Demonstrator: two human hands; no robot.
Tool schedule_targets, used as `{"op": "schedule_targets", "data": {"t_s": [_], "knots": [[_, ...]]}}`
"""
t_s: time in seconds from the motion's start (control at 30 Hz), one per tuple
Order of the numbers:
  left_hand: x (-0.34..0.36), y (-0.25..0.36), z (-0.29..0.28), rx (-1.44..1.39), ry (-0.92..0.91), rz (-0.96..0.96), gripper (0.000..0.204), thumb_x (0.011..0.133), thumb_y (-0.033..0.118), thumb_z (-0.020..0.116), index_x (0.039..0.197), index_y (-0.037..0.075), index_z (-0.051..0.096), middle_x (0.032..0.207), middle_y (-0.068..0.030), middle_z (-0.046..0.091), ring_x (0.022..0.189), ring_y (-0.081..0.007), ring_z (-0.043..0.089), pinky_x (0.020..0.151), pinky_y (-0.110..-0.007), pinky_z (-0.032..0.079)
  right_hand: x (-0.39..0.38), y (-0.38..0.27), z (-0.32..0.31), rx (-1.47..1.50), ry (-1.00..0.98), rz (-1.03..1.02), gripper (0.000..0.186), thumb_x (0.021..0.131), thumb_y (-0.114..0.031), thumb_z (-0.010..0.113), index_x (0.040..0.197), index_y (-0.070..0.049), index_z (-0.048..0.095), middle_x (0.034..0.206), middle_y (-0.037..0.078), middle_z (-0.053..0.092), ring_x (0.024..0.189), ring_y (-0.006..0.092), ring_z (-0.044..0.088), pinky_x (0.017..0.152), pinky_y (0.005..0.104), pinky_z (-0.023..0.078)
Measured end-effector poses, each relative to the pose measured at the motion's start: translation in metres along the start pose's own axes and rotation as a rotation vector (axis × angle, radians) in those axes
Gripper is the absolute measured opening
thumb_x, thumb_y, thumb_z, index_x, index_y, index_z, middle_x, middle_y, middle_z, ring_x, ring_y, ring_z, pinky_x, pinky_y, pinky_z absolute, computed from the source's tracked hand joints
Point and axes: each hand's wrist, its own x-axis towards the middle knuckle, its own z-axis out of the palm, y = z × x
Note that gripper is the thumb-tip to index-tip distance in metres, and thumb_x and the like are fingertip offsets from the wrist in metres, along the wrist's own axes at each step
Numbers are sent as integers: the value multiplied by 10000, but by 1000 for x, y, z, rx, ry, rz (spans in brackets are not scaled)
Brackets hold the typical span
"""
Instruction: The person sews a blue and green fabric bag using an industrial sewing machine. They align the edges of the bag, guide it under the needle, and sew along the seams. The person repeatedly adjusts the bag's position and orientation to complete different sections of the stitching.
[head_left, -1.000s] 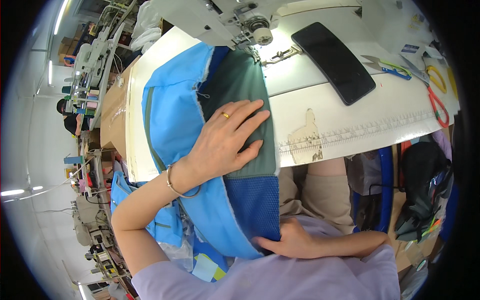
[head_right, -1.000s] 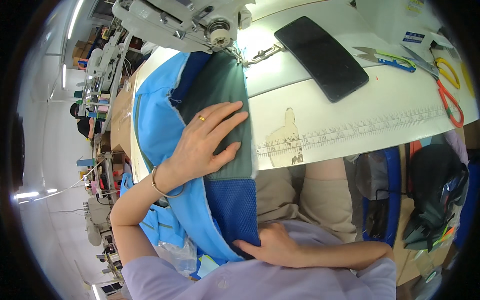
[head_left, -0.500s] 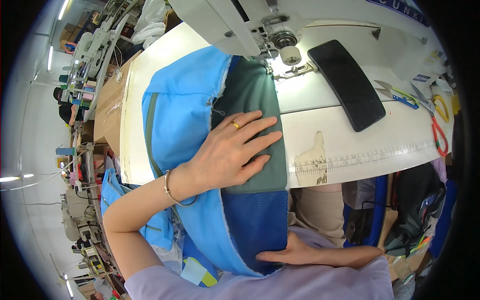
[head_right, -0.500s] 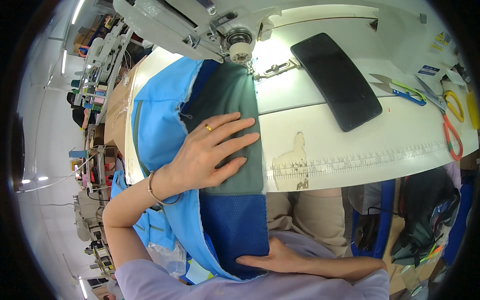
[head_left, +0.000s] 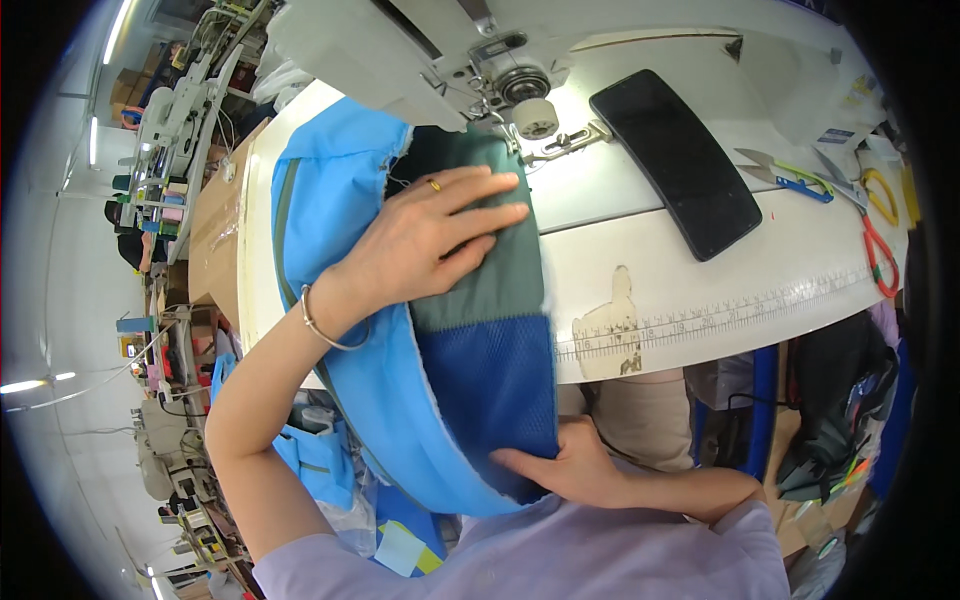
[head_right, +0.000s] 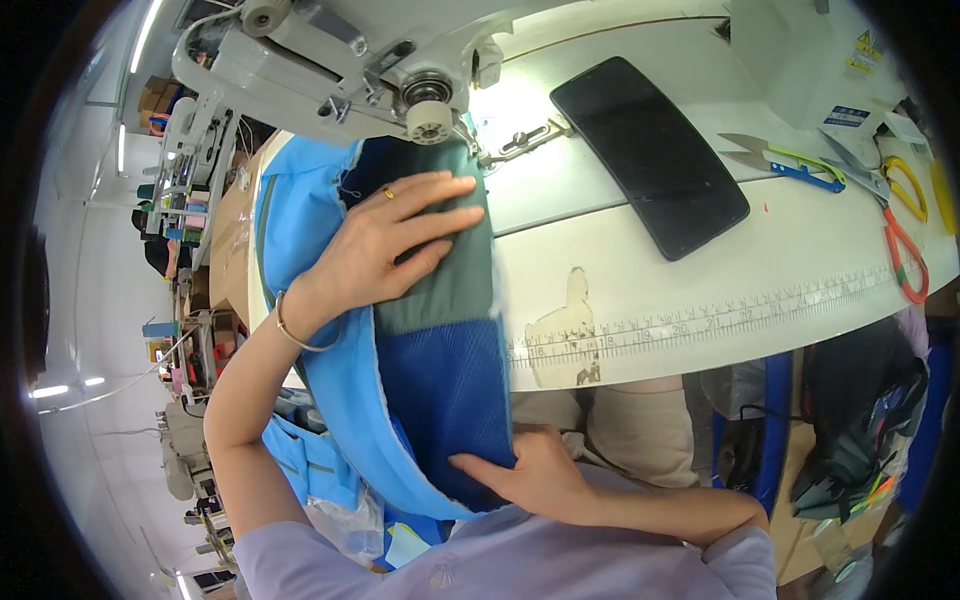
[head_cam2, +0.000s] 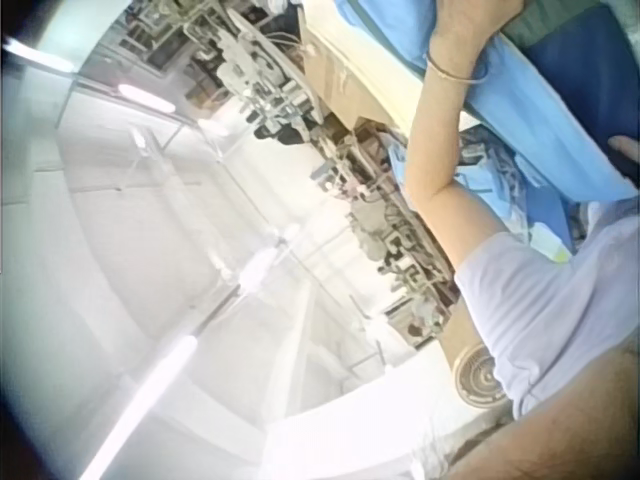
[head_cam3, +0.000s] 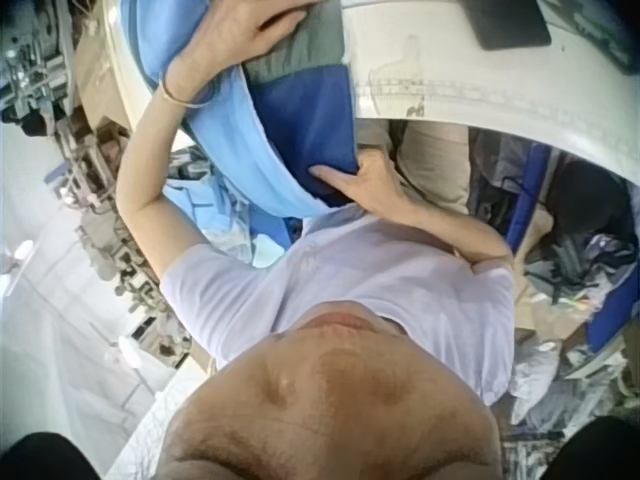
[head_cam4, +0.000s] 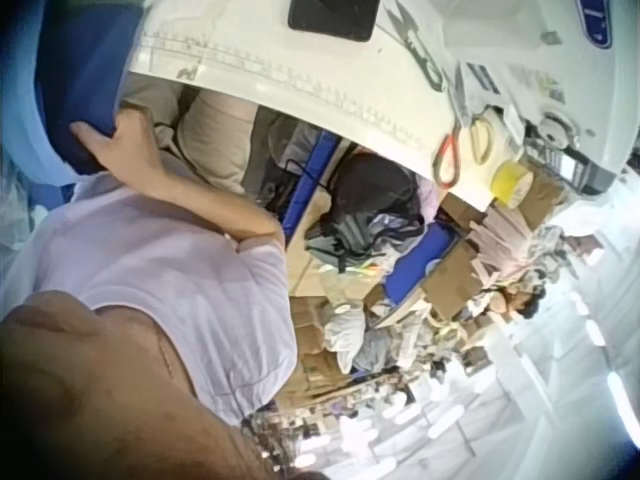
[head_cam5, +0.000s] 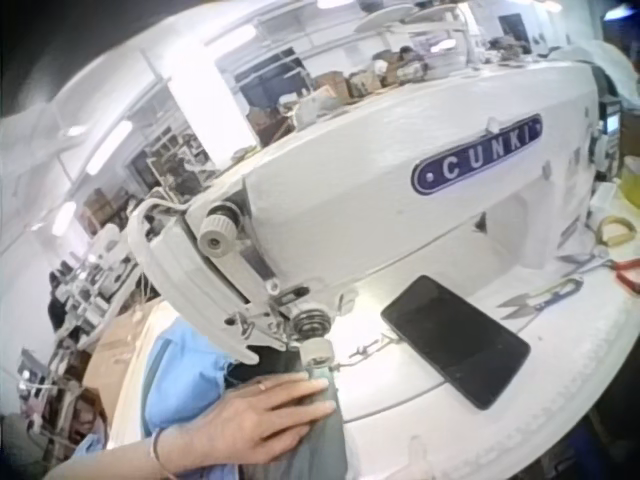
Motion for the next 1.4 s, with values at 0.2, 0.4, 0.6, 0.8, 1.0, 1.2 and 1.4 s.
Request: {"op": "schedule_targets", "data": {"t_s": [0.2, 0.4, 0.6, 0.8, 1.0, 1.2, 1.4], "knots": [[14, 17, -4, 237, 10, 55, 402, 832, 34, 726, 1223, 123, 727, 1309, -100, 672, 1192, -322, 664, 1044, -424, 548, 11, -5, 2, -56, 77, -247, 267, 901, -239, 801, 895, 23, 746, 777, 155, 739, 625, 313, 711, 591, 388, 551], [33, 27, 2, 157, 21, 95, 275, 740, -27, 680, 987, 92, 699, 1044, -60, 651, 843, -286, 667, 756, -397, 563, 10, -12, -5, -228, 6, -325, 264, 915, -244, 766, 978, 8, 720, 855, 165, 722, 707, 349, 717, 644, 437, 572], [36, 42, 2, 164, -110, 113, 152, 701, -22, 646, 818, 66, 607, 958, -77, 592, 815, -276, 612, 671, -396, 517, 3, -25, -13, -220, -104, -282, 348, 897, -270, 781, 1051, 28, 691, 861, 172, 715, 695, 361, 709, 660, 440, 581], [13, 64, 2, 148, -120, 70, 258, 702, -16, 671, 948, 54, 640, 1065, -104, 635, 885, -296, 617, 705, -394, 544, -1, -21, -13, -156, -105, -281, 373, 883, -289, 795, 1057, 23, 687, 865, 185, 723, 713, 365, 718, 680, 437, 583], [-18, 85, 14, 148, 86, -86, 534, 715, -72, 675, 1240, 21, 662, 1309, -145, 658, 1020, -345, 689, 834, -414, 598, -13, -12, -10, -131, -137, -149, 293, 881, -252, 810, 985, -1, 701, 786, 153, 718, 686, 350, 712, 653, 409, 569], [-29, 74, 13, 75, 99, 21, 555, 703, -93, 689, 1252, -10, 689, 1262, -171, 695, 1079, -362, 702, 885, -436, 606, -19, -15, -7, -146, -16, -270, 242, 860, -196, 839, 969, -14, 722, 809, 134, 731, 663, 299, 713, 615, 379, 559], [-36, 75, 11, 56, 65, 5, 514, 730, -50, 677, 1242, -8, 703, 1323, -154, 683, 1139, -356, 689, 926, -441, 594, -30, 1, -3, 13, -33, -129, 250, 878, -210, 842, 900, 6, 720, 728, 137, 695, 573, 238, 646, 545, 353, 500]]}}
